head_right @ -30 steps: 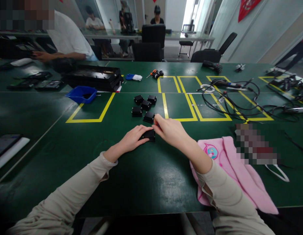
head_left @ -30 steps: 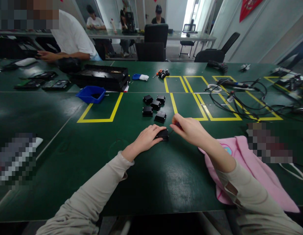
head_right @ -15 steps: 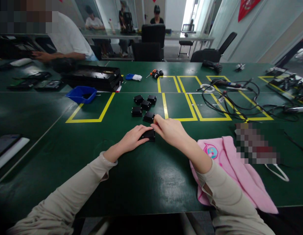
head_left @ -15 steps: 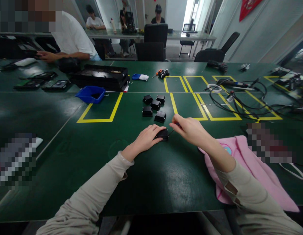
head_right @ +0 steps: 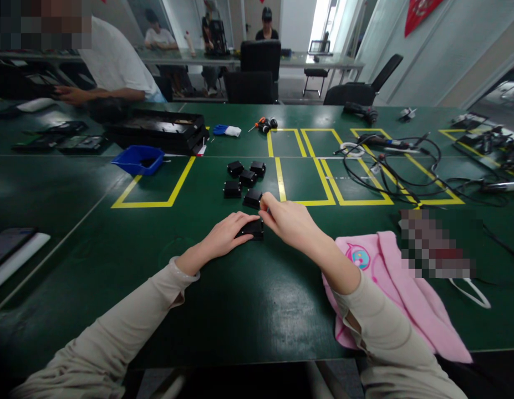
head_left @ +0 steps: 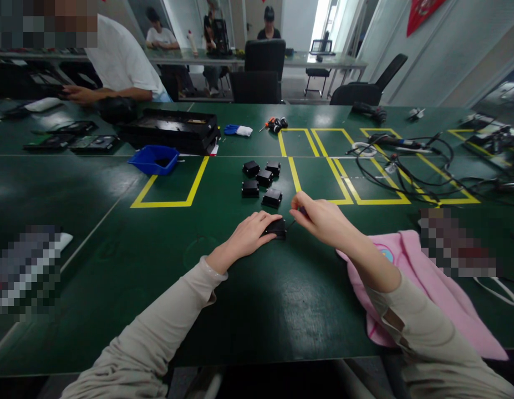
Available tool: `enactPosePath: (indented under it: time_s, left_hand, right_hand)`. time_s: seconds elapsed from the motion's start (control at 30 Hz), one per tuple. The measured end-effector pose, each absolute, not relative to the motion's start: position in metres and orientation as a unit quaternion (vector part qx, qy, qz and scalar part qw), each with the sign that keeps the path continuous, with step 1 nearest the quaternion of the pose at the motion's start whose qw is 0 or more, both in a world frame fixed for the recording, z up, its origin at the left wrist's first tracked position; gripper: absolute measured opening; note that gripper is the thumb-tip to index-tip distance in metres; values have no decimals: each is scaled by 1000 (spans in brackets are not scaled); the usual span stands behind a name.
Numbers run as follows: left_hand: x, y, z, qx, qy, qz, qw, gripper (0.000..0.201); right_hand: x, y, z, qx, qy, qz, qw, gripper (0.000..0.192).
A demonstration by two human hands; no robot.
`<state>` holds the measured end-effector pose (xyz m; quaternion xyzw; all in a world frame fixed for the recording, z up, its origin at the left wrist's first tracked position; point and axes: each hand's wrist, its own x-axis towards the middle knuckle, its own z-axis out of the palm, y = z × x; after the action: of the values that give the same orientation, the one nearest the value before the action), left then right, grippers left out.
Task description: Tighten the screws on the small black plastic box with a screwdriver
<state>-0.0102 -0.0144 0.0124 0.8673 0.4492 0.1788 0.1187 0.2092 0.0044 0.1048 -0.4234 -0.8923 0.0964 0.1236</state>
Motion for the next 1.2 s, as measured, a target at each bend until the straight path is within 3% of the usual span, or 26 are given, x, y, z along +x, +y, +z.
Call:
enactPosePath:
  time_s: [1.2]
  left_hand:
    - [-10, -14, 12, 864, 452, 181, 128, 46]
  right_hand:
    - [209, 4, 106, -417, -896, 86, 122, 26]
